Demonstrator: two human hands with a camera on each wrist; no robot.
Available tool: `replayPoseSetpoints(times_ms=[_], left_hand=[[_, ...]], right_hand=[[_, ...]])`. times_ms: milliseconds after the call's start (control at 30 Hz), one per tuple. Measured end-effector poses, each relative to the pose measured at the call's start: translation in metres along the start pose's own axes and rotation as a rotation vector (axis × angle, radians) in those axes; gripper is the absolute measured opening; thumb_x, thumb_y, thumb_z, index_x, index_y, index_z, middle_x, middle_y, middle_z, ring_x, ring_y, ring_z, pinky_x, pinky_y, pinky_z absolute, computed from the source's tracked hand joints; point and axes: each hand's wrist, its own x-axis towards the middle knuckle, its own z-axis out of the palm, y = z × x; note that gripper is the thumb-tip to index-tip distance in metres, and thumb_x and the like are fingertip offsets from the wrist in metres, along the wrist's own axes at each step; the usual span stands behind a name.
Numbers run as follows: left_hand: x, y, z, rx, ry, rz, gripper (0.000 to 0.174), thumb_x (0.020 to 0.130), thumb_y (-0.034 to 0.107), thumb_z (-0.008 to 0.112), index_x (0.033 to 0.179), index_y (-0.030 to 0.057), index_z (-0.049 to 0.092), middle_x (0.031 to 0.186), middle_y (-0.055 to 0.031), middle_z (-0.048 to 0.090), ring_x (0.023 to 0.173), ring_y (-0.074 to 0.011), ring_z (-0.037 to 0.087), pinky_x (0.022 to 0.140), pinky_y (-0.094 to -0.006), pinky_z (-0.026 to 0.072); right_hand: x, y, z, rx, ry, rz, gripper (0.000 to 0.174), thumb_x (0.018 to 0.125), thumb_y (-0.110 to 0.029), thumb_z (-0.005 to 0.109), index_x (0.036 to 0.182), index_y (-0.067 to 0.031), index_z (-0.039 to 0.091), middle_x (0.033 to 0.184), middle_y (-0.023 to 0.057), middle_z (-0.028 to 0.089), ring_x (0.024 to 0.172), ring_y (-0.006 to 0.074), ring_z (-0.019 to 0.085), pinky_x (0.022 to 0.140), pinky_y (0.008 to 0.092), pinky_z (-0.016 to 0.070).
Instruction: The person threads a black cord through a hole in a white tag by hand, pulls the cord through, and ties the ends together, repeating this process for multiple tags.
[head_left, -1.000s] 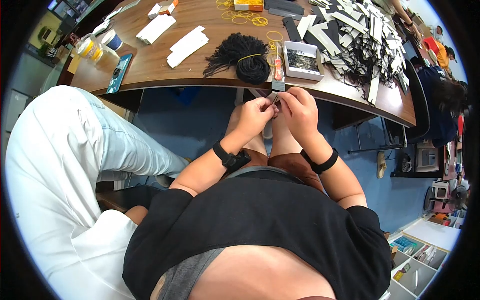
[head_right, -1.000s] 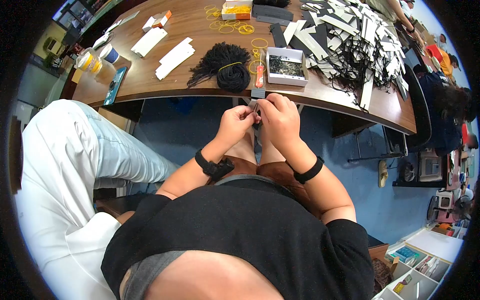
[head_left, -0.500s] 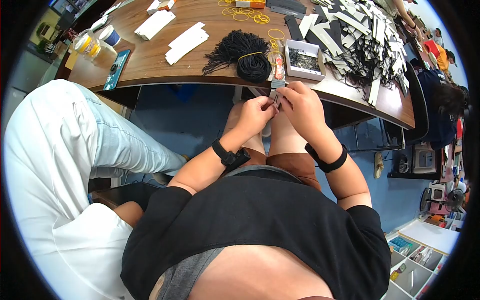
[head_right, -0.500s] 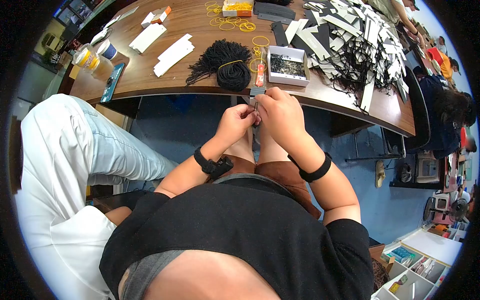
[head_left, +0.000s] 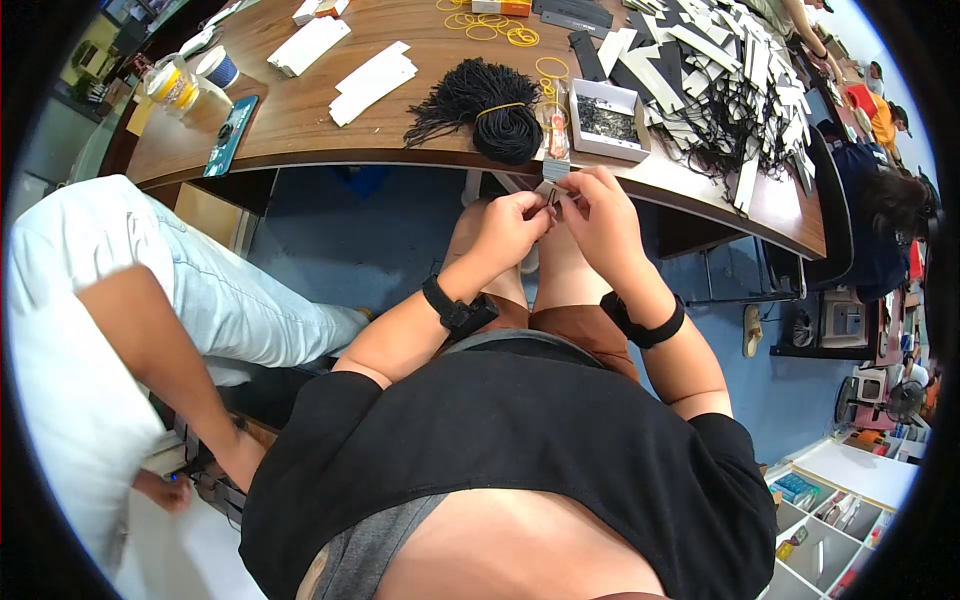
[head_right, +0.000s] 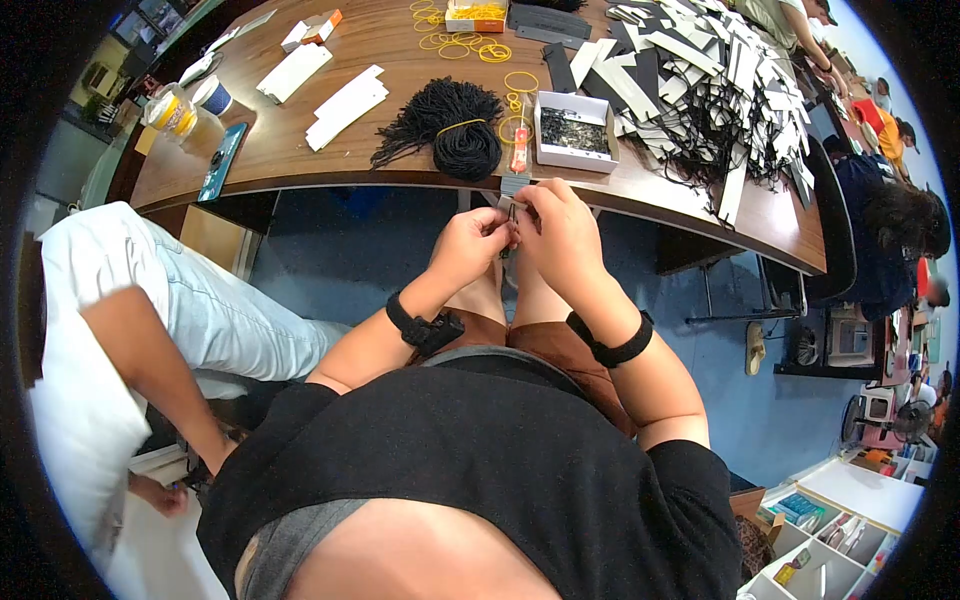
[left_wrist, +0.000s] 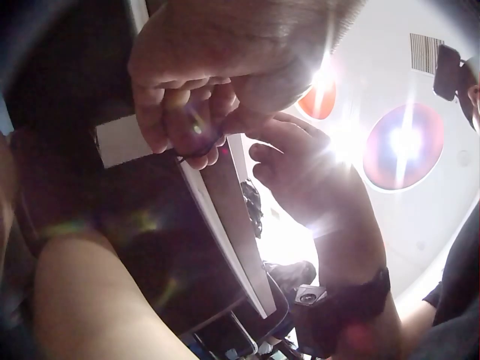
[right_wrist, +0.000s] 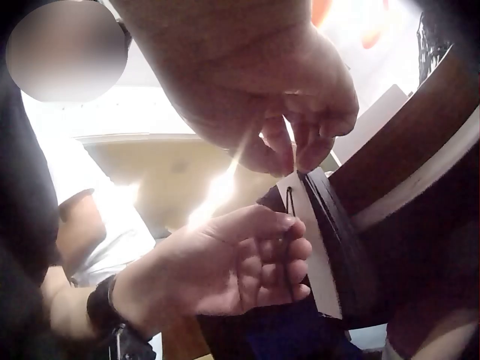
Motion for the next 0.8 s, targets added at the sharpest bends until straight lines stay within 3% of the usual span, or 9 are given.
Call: replayPoseSetpoints(times_ms=[67, 167, 267, 467, 600, 667, 800], left_hand=[[-0.001, 0.002, 0.000, -0.015, 0.006, -0.001, 0.013, 0.087, 0.008, 0.057, 0.088, -0.0024, 0.064, 0.080, -0.0045, 0.066, 0.073, -0.0086, 0.060, 0.068, -0.0236, 0.0475], [-0.002, 0.006, 0.001, -0.035, 0.016, -0.010, 0.013, 0.087, 0.008, 0.057, 0.088, -0.0025, 0.064, 0.080, -0.0045, 0.066, 0.073, -0.0088, 0.060, 0.068, -0.0239, 0.0476], [-0.001, 0.004, 0.001, -0.011, 0.015, 0.004, 0.013, 0.087, 0.008, 0.057, 0.088, -0.0028, 0.064, 0.080, -0.0047, 0.066, 0.073, -0.0089, 0.060, 0.068, -0.0240, 0.0477], [-0.005, -0.001, -0.002, -0.065, 0.008, 0.010, 0.014, 0.085, 0.007, 0.056, 0.089, -0.0037, 0.063, 0.077, -0.0052, 0.065, 0.071, -0.0096, 0.059, 0.066, -0.0243, 0.0478], [-0.012, 0.006, -0.011, -0.058, -0.055, -0.092, 0.015, 0.084, 0.007, 0.056, 0.090, -0.0049, 0.063, 0.076, -0.0047, 0.065, 0.068, -0.0105, 0.059, 0.064, -0.0247, 0.0479], [-0.009, -0.010, -0.012, -0.102, -0.086, -0.042, 0.016, 0.084, 0.008, 0.057, 0.090, -0.0051, 0.064, 0.074, -0.0045, 0.064, 0.067, -0.0102, 0.059, 0.063, -0.0248, 0.0477], [-0.008, -0.007, -0.013, -0.136, -0.100, -0.030, 0.016, 0.084, 0.008, 0.058, 0.089, -0.0052, 0.064, 0.071, -0.0042, 0.063, 0.066, -0.0098, 0.058, 0.062, -0.0250, 0.0473]], right_hand=[[0.004, -0.006, -0.003, 0.026, -0.038, 0.107, 0.014, 0.073, -0.006, 0.064, 0.087, -0.0032, 0.062, 0.084, 0.0132, 0.057, 0.072, 0.0334, 0.058, 0.066, 0.0406, 0.0478], [0.009, -0.001, 0.001, -0.123, -0.027, 0.013, 0.013, 0.073, -0.007, 0.065, 0.084, -0.0030, 0.060, 0.081, 0.0131, 0.056, 0.072, 0.0325, 0.058, 0.065, 0.0390, 0.0482], [0.013, -0.005, 0.000, -0.169, -0.072, 0.071, 0.012, 0.072, -0.008, 0.065, 0.081, -0.0029, 0.060, 0.080, 0.0125, 0.055, 0.071, 0.0315, 0.059, 0.063, 0.0382, 0.0481], [0.017, 0.002, 0.001, -0.005, -0.068, 0.148, 0.010, 0.072, -0.009, 0.066, 0.077, -0.0043, 0.059, 0.077, 0.0107, 0.055, 0.069, 0.0282, 0.059, 0.062, 0.0366, 0.0479], [0.007, 0.002, 0.004, -0.091, -0.010, 0.086, 0.010, 0.071, -0.009, 0.067, 0.078, -0.0059, 0.060, 0.074, 0.0083, 0.055, 0.067, 0.0253, 0.059, 0.060, 0.0346, 0.0477], [0.005, 0.004, 0.004, -0.089, 0.031, 0.056, 0.010, 0.070, -0.010, 0.067, 0.078, -0.0067, 0.061, 0.073, 0.0071, 0.055, 0.066, 0.0248, 0.059, 0.059, 0.0343, 0.0474], [0.009, -0.001, -0.002, -0.069, -0.072, 0.109, 0.009, 0.071, -0.012, 0.066, 0.075, -0.0076, 0.060, 0.070, 0.0065, 0.054, 0.065, 0.0245, 0.058, 0.058, 0.0348, 0.0471]])
